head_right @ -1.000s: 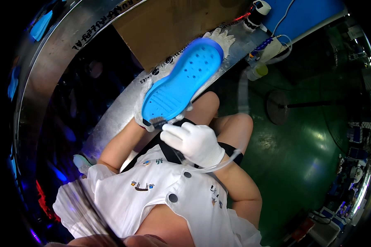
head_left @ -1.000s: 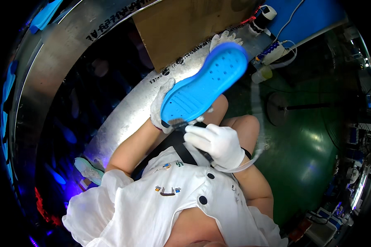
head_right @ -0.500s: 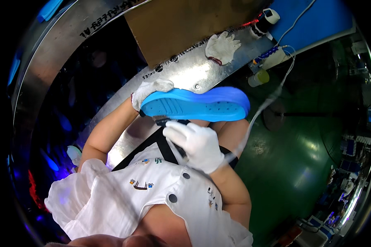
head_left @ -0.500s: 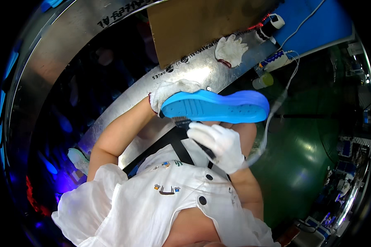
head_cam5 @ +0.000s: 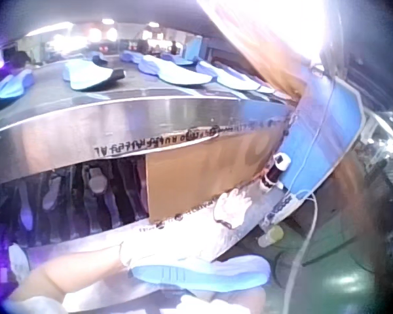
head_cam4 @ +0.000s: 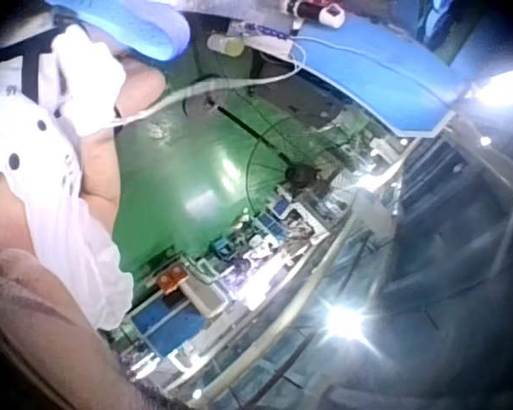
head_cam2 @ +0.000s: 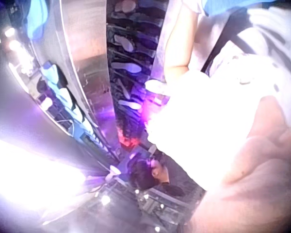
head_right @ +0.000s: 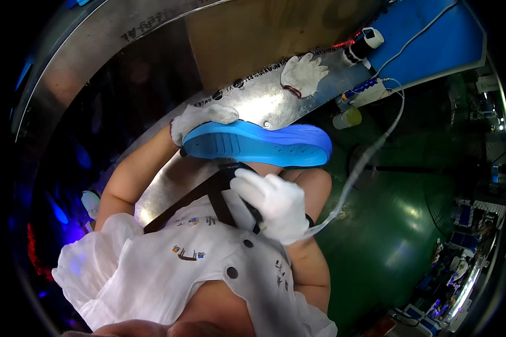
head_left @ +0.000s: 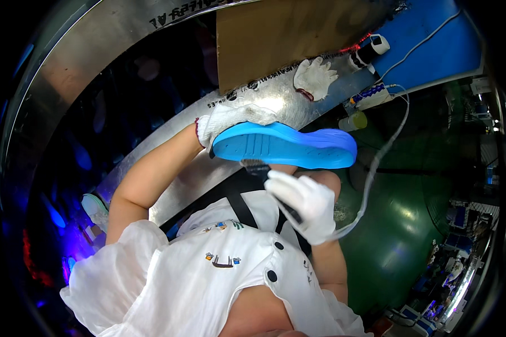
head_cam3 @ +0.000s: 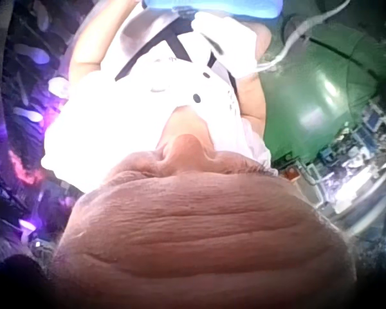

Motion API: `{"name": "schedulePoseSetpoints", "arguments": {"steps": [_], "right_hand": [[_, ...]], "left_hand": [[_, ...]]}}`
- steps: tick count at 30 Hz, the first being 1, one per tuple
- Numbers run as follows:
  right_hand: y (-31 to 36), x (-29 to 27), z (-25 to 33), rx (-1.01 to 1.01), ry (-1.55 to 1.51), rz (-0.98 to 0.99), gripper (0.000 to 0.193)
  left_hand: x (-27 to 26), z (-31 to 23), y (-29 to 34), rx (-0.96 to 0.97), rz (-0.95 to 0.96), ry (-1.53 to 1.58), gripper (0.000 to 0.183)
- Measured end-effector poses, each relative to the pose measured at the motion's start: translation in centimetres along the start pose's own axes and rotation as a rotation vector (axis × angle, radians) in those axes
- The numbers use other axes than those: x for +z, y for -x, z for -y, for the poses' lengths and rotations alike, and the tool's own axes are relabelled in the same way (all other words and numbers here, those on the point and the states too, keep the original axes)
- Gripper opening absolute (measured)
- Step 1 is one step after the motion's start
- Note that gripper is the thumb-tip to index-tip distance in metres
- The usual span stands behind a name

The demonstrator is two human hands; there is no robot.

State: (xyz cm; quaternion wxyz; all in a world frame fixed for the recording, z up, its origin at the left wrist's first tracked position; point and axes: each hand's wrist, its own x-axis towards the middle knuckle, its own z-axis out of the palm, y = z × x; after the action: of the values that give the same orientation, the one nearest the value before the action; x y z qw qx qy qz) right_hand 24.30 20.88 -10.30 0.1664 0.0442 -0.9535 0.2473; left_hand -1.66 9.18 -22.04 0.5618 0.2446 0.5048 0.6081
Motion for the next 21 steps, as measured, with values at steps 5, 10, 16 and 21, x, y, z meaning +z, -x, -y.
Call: {"name": "schedulePoseSetpoints", "arguments": {"steps": [5, 10, 16, 21], "right_hand": [[-0.6, -0.8, -1.6, 0.038, -0.139, -0.176, 0.031], [-1.1, -2.5, 1.7, -0.038, 0.015, 0.018, 0.034], [-0.1, -2.6, 0.3, -0.037, 0.153, -0.043, 0.029], [-0.3, -3.0, -1.1, 0.009, 0.151, -0.212, 0.027]], "left_hand": [[-0.6, -0.1, 0.1, 0.032, -0.013, -0.078, 0.052], [-2.7, 1.3, 0.9, 0.102, -0.139, -0.343, 0.048], [3.9, -7.2, 3.0, -0.002, 0.189, 0.053, 0.057], [-2.7, -0.7, 1.4, 0.889, 0.057, -0.871, 0.077]]}}
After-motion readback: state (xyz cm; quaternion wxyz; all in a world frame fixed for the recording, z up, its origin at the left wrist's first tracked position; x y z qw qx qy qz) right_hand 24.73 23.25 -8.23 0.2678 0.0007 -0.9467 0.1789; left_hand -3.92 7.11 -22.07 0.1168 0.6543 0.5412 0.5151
